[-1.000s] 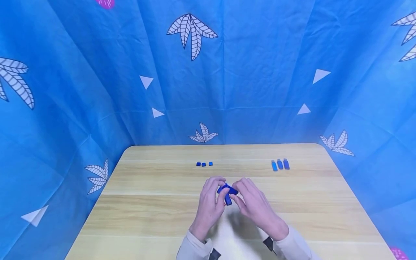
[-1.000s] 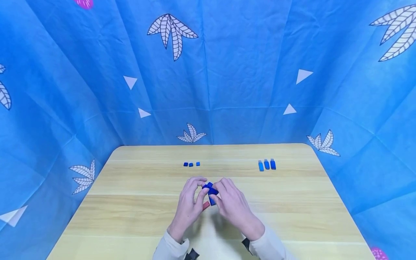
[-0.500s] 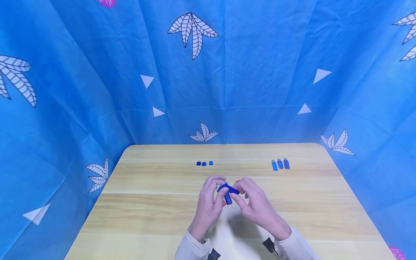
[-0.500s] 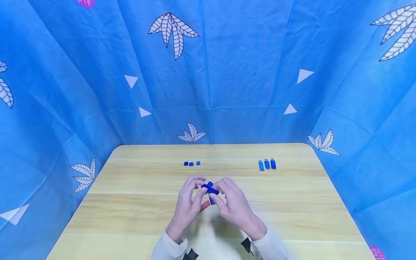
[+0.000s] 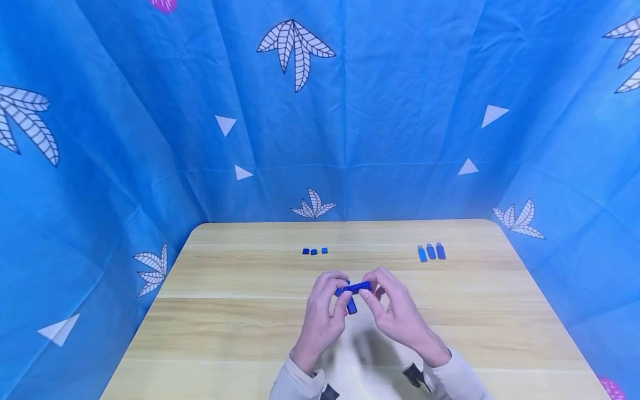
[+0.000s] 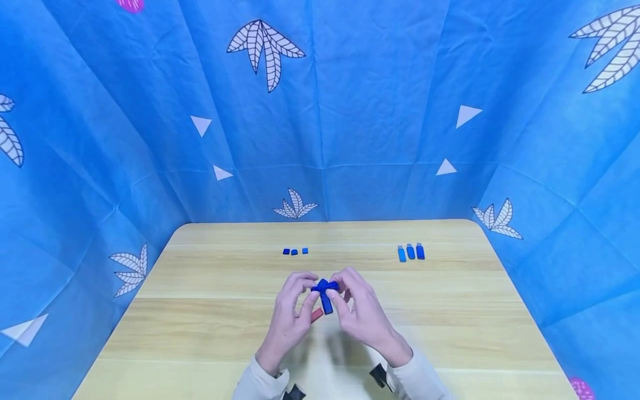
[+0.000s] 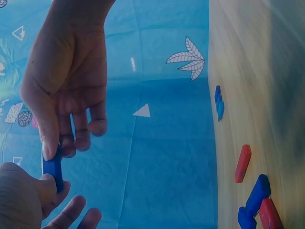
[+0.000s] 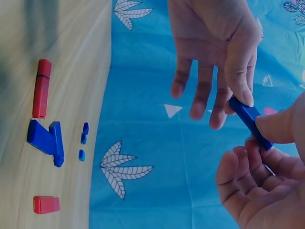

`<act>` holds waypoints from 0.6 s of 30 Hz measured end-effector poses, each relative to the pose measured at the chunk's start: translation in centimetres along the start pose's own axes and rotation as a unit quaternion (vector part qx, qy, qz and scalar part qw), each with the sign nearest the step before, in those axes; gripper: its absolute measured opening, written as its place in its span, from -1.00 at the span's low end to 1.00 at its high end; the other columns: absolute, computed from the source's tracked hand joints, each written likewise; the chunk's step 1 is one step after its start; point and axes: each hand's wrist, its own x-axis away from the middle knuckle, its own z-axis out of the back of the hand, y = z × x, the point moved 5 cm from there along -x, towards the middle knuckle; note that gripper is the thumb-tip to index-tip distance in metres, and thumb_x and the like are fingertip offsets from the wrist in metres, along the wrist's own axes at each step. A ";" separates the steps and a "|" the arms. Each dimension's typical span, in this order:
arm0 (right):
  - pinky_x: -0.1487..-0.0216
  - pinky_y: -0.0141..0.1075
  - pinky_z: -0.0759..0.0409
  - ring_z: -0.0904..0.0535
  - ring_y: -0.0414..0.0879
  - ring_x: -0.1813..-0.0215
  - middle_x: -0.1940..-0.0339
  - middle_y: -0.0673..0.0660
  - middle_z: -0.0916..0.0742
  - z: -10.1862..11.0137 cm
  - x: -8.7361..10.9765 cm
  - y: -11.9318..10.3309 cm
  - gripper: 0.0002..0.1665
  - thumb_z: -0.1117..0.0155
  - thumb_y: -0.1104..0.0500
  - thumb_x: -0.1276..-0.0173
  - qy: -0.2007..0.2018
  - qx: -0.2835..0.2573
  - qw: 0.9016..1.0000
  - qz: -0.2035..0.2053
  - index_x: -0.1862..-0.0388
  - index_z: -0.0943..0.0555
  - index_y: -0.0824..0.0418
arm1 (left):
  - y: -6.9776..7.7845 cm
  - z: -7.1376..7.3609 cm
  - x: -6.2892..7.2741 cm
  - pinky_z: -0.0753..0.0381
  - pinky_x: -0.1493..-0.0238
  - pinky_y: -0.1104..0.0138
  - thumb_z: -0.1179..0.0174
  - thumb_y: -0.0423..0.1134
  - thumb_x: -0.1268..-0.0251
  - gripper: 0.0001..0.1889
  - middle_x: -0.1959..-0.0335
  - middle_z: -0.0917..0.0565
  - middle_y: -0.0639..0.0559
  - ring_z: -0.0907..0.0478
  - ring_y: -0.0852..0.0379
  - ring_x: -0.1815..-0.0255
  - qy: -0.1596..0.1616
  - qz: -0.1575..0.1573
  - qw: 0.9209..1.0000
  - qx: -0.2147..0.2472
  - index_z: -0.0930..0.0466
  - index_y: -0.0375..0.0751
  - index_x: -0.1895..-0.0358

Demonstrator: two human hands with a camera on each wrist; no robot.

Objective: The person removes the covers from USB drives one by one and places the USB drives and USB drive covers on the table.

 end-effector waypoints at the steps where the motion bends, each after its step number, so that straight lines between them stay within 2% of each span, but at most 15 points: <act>1: 0.28 -0.40 -0.59 -0.51 -0.30 0.26 0.31 -0.10 -0.61 0.0 0.0 0.0 -0.79 -0.28 0.35 -0.42 0.000 -0.001 1.000 -0.003 0.13 -0.56 0.05 | 0.0 -0.1 0.0 -0.63 -0.16 0.20 -0.14 -0.28 -0.51 -0.93 -0.02 -0.67 -0.04 -0.58 0.06 -0.12 -0.001 0.000 1.000 0.000 -0.61 -0.14 0.18; 8: 0.17 -0.35 -0.65 -0.56 -0.25 0.16 0.19 0.13 -0.65 -0.6 -0.1 0.0 -0.86 -0.16 0.38 -0.48 0.002 -0.016 1.000 -0.017 0.09 -0.52 0.17 | 0.3 -0.7 0.3 -0.63 -0.12 0.21 -0.18 -0.28 -0.48 -0.93 -0.01 -0.67 -0.04 -0.57 0.06 -0.11 0.003 0.002 1.000 -0.007 -0.64 -0.14 0.19; 12: 0.20 -0.37 -0.63 -0.56 -0.25 0.18 0.19 0.09 -0.64 -1.3 -0.2 0.0 -0.89 -0.12 0.36 -0.52 -0.001 -0.030 0.999 -0.026 0.07 -0.51 0.18 | 0.5 -1.0 0.4 -0.63 -0.09 0.24 -0.19 -0.26 -0.48 -0.91 0.00 -0.66 -0.02 -0.56 0.08 -0.09 0.002 0.001 1.000 -0.013 -0.67 -0.11 0.20; 18: 0.19 -0.38 -0.71 -0.60 -0.28 0.19 0.19 0.07 -0.64 -1.9 -0.3 0.2 -0.92 -0.09 0.35 -0.55 -0.010 -0.062 0.997 -0.052 0.08 -0.50 0.21 | 0.4 -1.3 0.6 -0.66 -0.07 0.29 -0.17 -0.21 -0.50 -0.86 -0.02 -0.65 0.05 -0.56 0.12 -0.12 -0.006 0.025 1.000 -0.013 -0.63 -0.04 0.30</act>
